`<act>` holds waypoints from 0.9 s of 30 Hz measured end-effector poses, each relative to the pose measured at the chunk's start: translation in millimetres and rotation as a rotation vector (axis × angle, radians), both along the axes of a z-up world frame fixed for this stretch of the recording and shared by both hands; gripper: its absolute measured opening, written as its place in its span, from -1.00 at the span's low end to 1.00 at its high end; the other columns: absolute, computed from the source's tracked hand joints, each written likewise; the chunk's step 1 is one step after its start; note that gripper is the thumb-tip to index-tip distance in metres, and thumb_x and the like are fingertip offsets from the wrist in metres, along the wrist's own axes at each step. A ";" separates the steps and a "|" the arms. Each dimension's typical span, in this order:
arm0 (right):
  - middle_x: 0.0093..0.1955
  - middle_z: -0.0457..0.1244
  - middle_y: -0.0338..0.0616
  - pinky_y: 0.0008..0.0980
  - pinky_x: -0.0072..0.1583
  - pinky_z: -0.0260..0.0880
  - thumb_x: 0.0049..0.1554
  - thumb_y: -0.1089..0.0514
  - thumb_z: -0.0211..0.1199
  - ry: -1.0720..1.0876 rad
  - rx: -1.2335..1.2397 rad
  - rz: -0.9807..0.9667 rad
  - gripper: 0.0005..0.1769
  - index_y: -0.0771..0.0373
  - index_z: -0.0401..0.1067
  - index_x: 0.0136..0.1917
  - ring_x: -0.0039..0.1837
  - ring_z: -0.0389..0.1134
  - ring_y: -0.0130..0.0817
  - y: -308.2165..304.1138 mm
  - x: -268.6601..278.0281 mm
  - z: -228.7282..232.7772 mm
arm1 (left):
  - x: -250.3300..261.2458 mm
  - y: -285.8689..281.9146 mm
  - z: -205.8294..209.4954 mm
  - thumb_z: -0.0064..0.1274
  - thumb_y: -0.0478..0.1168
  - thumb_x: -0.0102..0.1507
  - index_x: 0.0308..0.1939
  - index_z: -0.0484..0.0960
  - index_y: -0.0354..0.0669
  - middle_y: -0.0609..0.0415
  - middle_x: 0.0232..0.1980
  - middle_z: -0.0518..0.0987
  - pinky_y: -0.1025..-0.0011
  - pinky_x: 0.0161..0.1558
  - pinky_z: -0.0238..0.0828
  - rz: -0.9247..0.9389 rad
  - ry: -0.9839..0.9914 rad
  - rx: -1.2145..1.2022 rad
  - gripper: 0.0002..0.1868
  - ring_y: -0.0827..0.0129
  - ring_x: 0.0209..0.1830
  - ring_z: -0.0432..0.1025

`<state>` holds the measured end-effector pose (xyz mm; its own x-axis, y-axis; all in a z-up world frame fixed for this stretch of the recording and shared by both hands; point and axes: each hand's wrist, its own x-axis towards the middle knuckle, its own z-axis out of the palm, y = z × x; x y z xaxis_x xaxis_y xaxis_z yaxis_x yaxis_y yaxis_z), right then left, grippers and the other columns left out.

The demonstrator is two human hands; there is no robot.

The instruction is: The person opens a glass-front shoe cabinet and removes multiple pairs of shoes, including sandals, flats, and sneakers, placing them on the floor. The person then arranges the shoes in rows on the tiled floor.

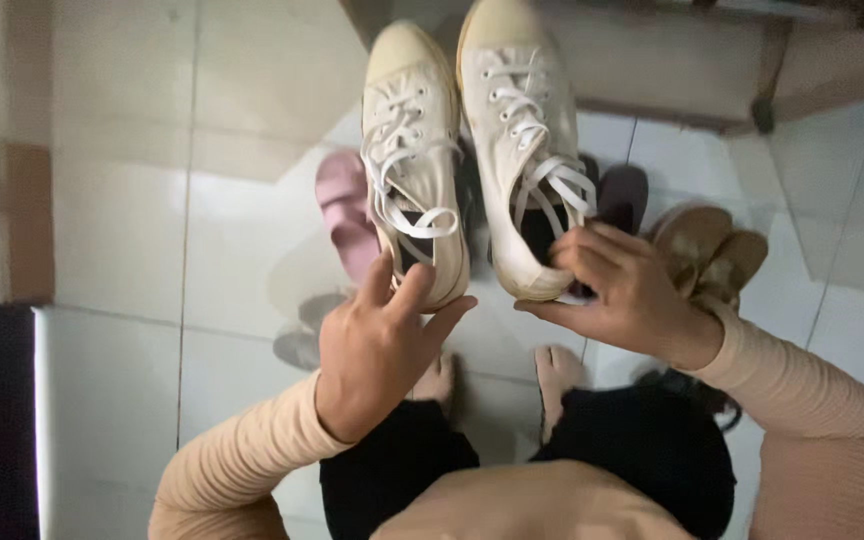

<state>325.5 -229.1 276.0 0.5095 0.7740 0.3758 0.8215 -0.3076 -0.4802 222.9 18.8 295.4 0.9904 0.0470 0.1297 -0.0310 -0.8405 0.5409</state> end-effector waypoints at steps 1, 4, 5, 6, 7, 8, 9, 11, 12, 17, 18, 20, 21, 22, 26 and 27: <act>-0.09 0.25 -0.15 -0.27 -0.05 0.44 -0.09 -0.07 0.63 0.091 -0.018 0.001 -0.40 0.24 0.28 -0.09 -0.08 0.37 -0.20 -3.9 -12.2 -3.2 | -13.5 -1.5 -1.8 0.41 0.06 0.09 -0.19 0.54 -0.12 -0.13 -0.16 0.61 0.21 -0.64 0.37 -0.017 0.031 -0.009 -0.53 0.04 -0.60 0.49; -0.20 0.27 -0.15 -0.29 -0.15 0.43 -0.19 -0.14 0.66 0.358 -0.210 -0.014 -0.35 0.25 0.33 -0.12 -0.19 0.39 -0.28 -18.0 -40.3 -18.4 | -46.2 -4.8 -11.2 0.40 0.06 0.05 -0.16 0.55 -0.16 -0.17 -0.27 0.60 0.16 -0.62 0.39 -0.068 0.175 -0.047 -0.50 -0.05 -0.56 0.51; -0.23 0.27 -0.13 -0.28 -0.14 0.43 -0.23 -0.18 0.67 0.437 -0.360 -0.031 -0.33 0.24 0.34 -0.15 -0.21 0.39 -0.28 -23.2 -46.2 -26.0 | -53.9 -6.7 -15.7 0.40 0.06 0.03 -0.15 0.56 -0.18 -0.18 -0.32 0.60 0.12 -0.60 0.41 -0.087 0.256 -0.059 -0.48 -0.07 -0.54 0.52; -0.27 0.27 -0.10 -0.27 -0.14 0.43 -0.27 -0.22 0.68 0.514 -0.510 -0.049 -0.30 0.24 0.35 -0.17 -0.23 0.39 -0.28 -28.1 -52.6 -34.6 | -61.5 -8.7 -20.7 0.41 0.06 0.01 -0.13 0.57 -0.20 -0.18 -0.38 0.60 0.09 -0.57 0.43 -0.106 0.337 -0.071 -0.46 -0.10 -0.51 0.54; -0.20 0.30 -0.09 -0.31 -0.13 0.47 -0.22 -0.16 0.66 0.554 -0.364 0.042 -0.33 0.26 0.34 -0.12 -0.18 0.41 -0.30 -31.2 -60.2 -44.7 | -67.8 -9.1 -27.5 0.41 0.06 0.00 -0.12 0.58 -0.21 -0.20 -0.39 0.60 0.09 -0.53 0.45 -0.119 0.384 -0.120 -0.45 -0.10 -0.50 0.54; -0.14 0.32 -0.09 -0.34 -0.11 0.50 -0.18 -0.10 0.64 0.592 -0.215 0.131 -0.36 0.28 0.34 -0.06 -0.13 0.43 -0.31 -33.6 -67.3 -55.3 | -72.4 -8.4 -36.0 0.41 0.06 -0.02 -0.11 0.59 -0.21 -0.21 -0.39 0.60 0.09 -0.49 0.47 -0.132 0.432 -0.169 -0.43 -0.10 -0.49 0.55; -0.08 0.35 -0.08 -0.38 -0.09 0.53 -0.13 -0.04 0.62 0.627 -0.067 0.216 -0.38 0.30 0.34 -0.01 -0.09 0.46 -0.32 -36.9 -72.1 -64.7 | -75.3 -7.3 -45.7 0.41 0.06 -0.04 -0.10 0.61 -0.22 -0.23 -0.40 0.61 0.09 -0.45 0.49 -0.146 0.479 -0.220 -0.42 -0.10 -0.48 0.55; -0.02 0.37 -0.06 -0.33 -0.03 0.55 -0.12 -0.03 0.61 0.718 -0.076 0.239 -0.38 0.31 0.36 0.03 -0.03 0.48 -0.27 -41.6 -86.5 -86.7 | -81.0 -6.0 -70.6 0.42 0.05 -0.05 -0.17 0.62 -0.23 -0.26 -0.42 0.61 0.08 -0.38 0.48 -0.193 0.505 -0.251 -0.45 -0.13 -0.42 0.54; 0.01 0.38 -0.05 -0.31 0.00 0.56 -0.12 -0.02 0.61 0.762 -0.078 0.252 -0.37 0.31 0.38 0.05 0.00 0.49 -0.25 -44.1 -92.8 -99.3 | -85.5 -6.6 -85.6 0.43 0.04 -0.06 -0.21 0.63 -0.24 -0.27 -0.43 0.61 0.07 -0.35 0.48 -0.216 0.517 -0.264 -0.47 -0.15 -0.39 0.54; -0.19 0.35 -0.12 -0.23 -0.15 0.46 -0.18 0.00 0.62 0.825 -0.313 0.258 -0.48 0.27 0.34 -0.19 -0.18 0.46 -0.27 -63.1 -114.1 -170.6 | -111.5 -13.6 -173.5 0.35 0.02 0.04 -0.11 0.60 -0.20 -0.23 -0.38 0.62 0.08 -0.31 0.49 -0.354 0.490 -0.334 -0.51 -0.13 -0.37 0.55; -0.20 0.35 -0.14 -0.23 -0.14 0.46 -0.15 0.01 0.61 0.816 -0.321 0.286 -0.51 0.26 0.33 -0.21 -0.18 0.46 -0.28 -66.7 -119.7 -185.6 | -117.0 -16.0 -190.1 0.33 0.01 0.05 -0.05 0.58 -0.21 -0.22 -0.38 0.62 0.07 -0.32 0.48 -0.371 0.495 -0.346 -0.48 -0.13 -0.36 0.55; -0.20 0.32 -0.17 -0.24 -0.12 0.45 -0.12 0.01 0.59 0.743 -0.219 0.309 -0.52 0.24 0.32 -0.20 -0.15 0.44 -0.28 -71.8 -128.6 -211.5 | -124.3 -22.9 -217.3 0.31 0.07 0.12 -0.03 0.54 -0.22 -0.24 -0.38 0.59 0.07 -0.32 0.48 -0.445 0.528 -0.289 -0.46 -0.15 -0.36 0.53; -0.20 0.31 -0.19 -0.24 -0.11 0.44 -0.10 0.01 0.59 0.706 -0.168 0.323 -0.53 0.24 0.32 -0.20 -0.13 0.43 -0.27 -74.3 -133.9 -223.1 | -128.4 -25.9 -228.0 0.31 0.10 0.15 -0.02 0.52 -0.23 -0.25 -0.38 0.58 0.06 -0.33 0.47 -0.480 0.544 -0.259 -0.44 -0.15 -0.36 0.53; -0.22 0.29 -0.19 -0.23 -0.12 0.43 -0.09 0.01 0.59 0.677 -0.193 0.303 -0.53 0.23 0.32 -0.21 -0.15 0.41 -0.27 -76.8 -140.3 -233.5 | -131.6 -29.7 -237.4 0.30 0.10 0.13 0.02 0.50 -0.24 -0.26 -0.39 0.57 0.05 -0.34 0.47 -0.474 0.498 -0.266 -0.41 -0.17 -0.38 0.52; -0.22 0.24 -0.20 -0.21 -0.14 0.40 -0.03 -0.04 0.55 0.539 -0.307 0.236 -0.57 0.21 0.35 -0.20 -0.18 0.33 -0.25 -76.4 -157.2 -275.0 | -138.6 -51.6 -271.0 0.25 0.11 0.18 0.08 0.45 -0.26 -0.26 -0.40 0.56 0.03 -0.38 0.45 -0.469 0.461 -0.218 -0.39 -0.19 -0.42 0.50; -0.20 0.24 -0.20 -0.22 -0.14 0.41 -0.01 -0.06 0.53 0.492 -0.340 0.223 -0.58 0.21 0.36 -0.19 -0.17 0.31 -0.25 -74.5 -156.8 -285.2 | -139.3 -55.4 -282.0 0.23 0.12 0.22 0.08 0.44 -0.26 -0.25 -0.39 0.56 0.03 -0.38 0.45 -0.471 0.483 -0.185 -0.41 -0.18 -0.41 0.50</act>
<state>168.7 -303.6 -9.2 0.3730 0.9162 -0.1464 0.5911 -0.3563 -0.7236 83.6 -36.6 13.4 0.8556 -0.4226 -0.2988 -0.0896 -0.6896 0.7187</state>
